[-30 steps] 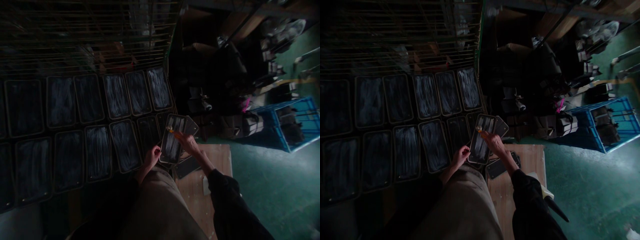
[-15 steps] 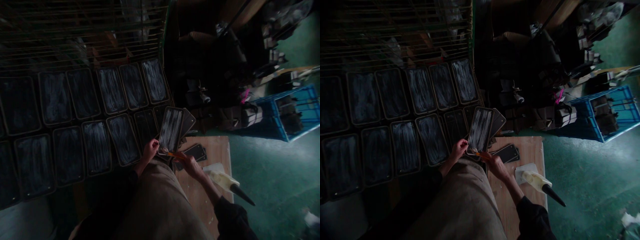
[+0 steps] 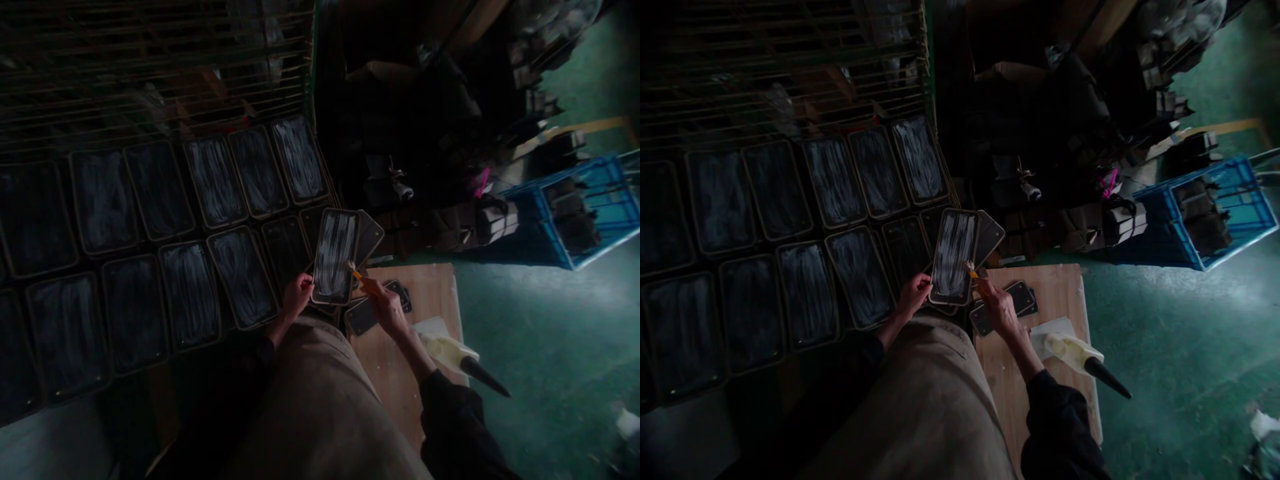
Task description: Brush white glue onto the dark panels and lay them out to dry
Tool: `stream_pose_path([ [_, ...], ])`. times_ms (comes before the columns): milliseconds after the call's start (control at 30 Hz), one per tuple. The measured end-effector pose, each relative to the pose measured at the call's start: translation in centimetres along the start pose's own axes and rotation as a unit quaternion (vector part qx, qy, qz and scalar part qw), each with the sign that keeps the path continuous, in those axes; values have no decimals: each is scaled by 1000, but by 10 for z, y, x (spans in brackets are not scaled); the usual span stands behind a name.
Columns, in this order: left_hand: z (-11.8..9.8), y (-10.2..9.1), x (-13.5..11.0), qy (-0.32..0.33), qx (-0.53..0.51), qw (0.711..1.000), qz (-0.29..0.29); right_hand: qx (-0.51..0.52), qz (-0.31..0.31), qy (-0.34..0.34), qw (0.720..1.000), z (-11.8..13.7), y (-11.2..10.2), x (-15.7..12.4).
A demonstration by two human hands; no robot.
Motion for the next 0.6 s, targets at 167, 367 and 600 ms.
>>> stream_pose_path([
  [167, -5, -1, -2, 17, 0, 1000, -20, -4, 59, 32, 998, 8, 19, -25],
  [367, -12, -5, -4, 32, 2, 999, -20, 141, 64, 48, 987, 40, 38, -30],
  [600, -11, -4, -4, 32, 1, 999, -23, 273, -3, 111, 956, 25, 62, -15],
])
Point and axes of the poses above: each hand's wrist, its own x-axis towards the middle knuckle, its own y-axis out of the palm, z = x × y, the point moved 1 cm from there along x, towards the middle knuckle, and after that the axes turned 9 degrees about z, right-handed, at the moved point
